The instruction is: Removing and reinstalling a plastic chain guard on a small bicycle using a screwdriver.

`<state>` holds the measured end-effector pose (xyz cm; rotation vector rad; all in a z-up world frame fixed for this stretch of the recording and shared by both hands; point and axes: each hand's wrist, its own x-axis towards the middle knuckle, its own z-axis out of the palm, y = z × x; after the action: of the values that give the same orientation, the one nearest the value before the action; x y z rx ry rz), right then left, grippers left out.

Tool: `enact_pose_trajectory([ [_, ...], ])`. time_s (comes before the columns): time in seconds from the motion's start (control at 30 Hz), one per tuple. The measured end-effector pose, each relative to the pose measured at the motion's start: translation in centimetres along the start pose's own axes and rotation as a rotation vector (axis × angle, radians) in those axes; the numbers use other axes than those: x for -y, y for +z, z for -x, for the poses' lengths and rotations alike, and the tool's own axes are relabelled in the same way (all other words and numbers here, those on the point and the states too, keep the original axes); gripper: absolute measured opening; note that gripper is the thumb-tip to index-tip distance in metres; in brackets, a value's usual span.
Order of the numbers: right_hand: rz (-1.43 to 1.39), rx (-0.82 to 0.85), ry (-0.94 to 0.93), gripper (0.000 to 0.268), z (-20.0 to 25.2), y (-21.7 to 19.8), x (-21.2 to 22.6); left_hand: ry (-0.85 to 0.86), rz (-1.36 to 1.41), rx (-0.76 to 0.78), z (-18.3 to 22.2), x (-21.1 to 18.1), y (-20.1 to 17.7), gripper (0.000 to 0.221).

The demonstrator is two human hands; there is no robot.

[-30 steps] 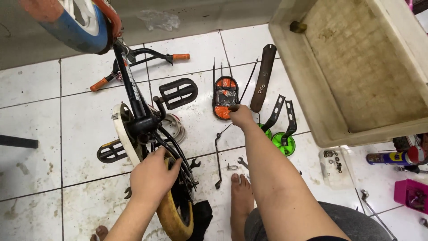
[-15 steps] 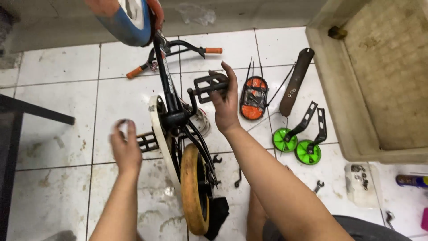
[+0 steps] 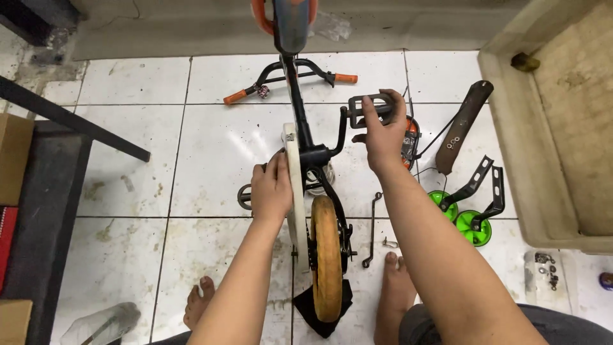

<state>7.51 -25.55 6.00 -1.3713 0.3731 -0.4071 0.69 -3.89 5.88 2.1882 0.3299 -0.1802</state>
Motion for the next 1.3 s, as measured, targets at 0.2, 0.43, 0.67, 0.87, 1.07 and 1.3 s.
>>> enact_pose_trajectory([
  [0.2,0.341,-0.022,-0.014,0.058,0.1,-0.6,0.1,-0.086,-0.312,0.172,0.1,-1.3,-1.3,0.069],
  [0.43,0.884,-0.025,-0.152,0.094,5.5,0.0,1.6,-0.084,-0.323,0.265,0.5,-2.5,-2.4,0.073],
  [0.67,1.071,0.563,0.585,0.129,14.8,-0.8,3.7,0.078,-0.250,0.393,3.1,-3.1,-3.1,0.107],
  [0.87,1.203,0.639,0.435,0.091,16.5,-2.2,-2.1,0.113,-0.112,0.364,2.6,-1.9,-2.1,0.100],
  [1.07,1.182,0.660,0.392,0.094,18.2,-1.5,1.4,0.130,-0.032,0.411,1.1,-0.8,-1.9,0.104],
  [1.3,1.197,0.705,0.339,0.099,19.7,0.3,4.5,0.132,-0.030,0.429,-0.1,-0.3,-1.2,0.108],
])
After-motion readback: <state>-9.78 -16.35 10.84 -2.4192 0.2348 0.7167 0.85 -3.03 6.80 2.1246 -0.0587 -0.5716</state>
